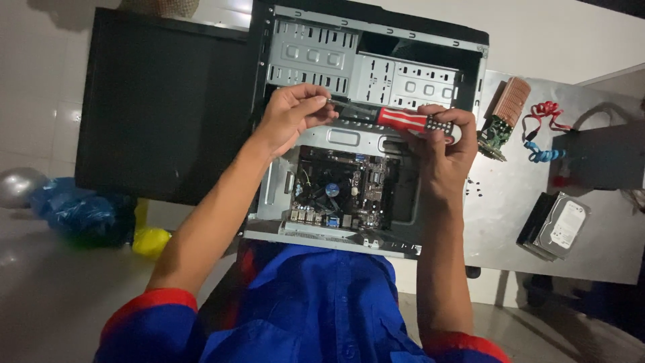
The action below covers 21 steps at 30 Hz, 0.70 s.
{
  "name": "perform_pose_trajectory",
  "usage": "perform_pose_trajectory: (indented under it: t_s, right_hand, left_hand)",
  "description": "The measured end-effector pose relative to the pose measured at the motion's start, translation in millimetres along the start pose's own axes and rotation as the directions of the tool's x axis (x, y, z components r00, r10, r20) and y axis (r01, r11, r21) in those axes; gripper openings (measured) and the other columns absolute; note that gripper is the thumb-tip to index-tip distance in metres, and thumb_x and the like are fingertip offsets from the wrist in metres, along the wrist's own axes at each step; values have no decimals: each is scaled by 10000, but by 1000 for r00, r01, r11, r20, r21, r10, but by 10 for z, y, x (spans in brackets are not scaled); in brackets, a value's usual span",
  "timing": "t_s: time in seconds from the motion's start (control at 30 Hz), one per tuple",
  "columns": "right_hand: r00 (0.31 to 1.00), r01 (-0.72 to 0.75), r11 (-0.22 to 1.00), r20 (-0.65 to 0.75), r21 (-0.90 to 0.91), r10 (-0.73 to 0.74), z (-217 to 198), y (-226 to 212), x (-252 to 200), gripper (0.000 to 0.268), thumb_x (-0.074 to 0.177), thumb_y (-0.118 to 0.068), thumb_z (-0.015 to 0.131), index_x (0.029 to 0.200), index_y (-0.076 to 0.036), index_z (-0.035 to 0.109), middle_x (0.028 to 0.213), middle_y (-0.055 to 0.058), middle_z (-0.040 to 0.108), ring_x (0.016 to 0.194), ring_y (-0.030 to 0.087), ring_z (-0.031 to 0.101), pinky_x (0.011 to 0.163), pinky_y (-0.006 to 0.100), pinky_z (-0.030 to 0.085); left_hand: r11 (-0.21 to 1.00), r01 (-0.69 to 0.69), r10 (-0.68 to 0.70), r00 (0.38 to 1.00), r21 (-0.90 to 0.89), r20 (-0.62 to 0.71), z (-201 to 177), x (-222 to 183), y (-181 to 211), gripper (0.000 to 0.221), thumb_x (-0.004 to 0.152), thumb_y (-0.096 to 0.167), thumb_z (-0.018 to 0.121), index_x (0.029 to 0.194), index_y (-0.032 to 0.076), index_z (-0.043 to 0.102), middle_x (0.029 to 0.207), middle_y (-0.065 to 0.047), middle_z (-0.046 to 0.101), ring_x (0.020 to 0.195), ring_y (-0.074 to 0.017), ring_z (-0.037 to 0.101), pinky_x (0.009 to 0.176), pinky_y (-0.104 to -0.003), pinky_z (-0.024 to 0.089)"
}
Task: Securing a motherboard into a computer case by manually placing and tightening screws with a screwdriver.
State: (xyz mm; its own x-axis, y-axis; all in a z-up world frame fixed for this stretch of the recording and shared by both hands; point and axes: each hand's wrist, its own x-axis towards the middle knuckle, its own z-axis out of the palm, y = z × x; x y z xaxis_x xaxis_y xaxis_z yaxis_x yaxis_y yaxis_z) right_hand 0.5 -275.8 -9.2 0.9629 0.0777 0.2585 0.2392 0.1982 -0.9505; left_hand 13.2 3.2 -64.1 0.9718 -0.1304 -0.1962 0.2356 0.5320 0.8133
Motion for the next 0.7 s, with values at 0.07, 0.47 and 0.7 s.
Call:
perform_pose_trajectory:
  t_s: [0.07,0.47,0.7]
  right_hand:
    - [999,32,998,16,-62,-31,21,-76,9,393,1036,-383,638,1168,-76,431,1267,233,610,1157,300,680,815,358,636]
    - [991,84,938,123,-336,-45,-158,34,31,492,960,-203,798,1259,-5,460,1228,249,607,1149,354,645,843,437,586]
    - [998,39,939,63,-341,-19,138,-119,-26,426,930,-96,823,1241,-18,542,1168,203,645,1031,298,691,800,390,612]
  left_hand:
    - [1000,-8,8,1000,5,4,23,-3,26,151,967,109,712,1090,22,707,1000,-195,767,920,-288,789,854,-420,675]
    - [980,-122,137,986,155,-93,-39,19,-80,178,971,104,737,1118,7,712,1015,-180,765,933,-277,786,855,-429,663]
    - [993,-118,116,984,-11,-135,-127,99,-131,198,977,116,734,1131,-4,702,1028,-215,757,924,-309,785,847,-428,676]
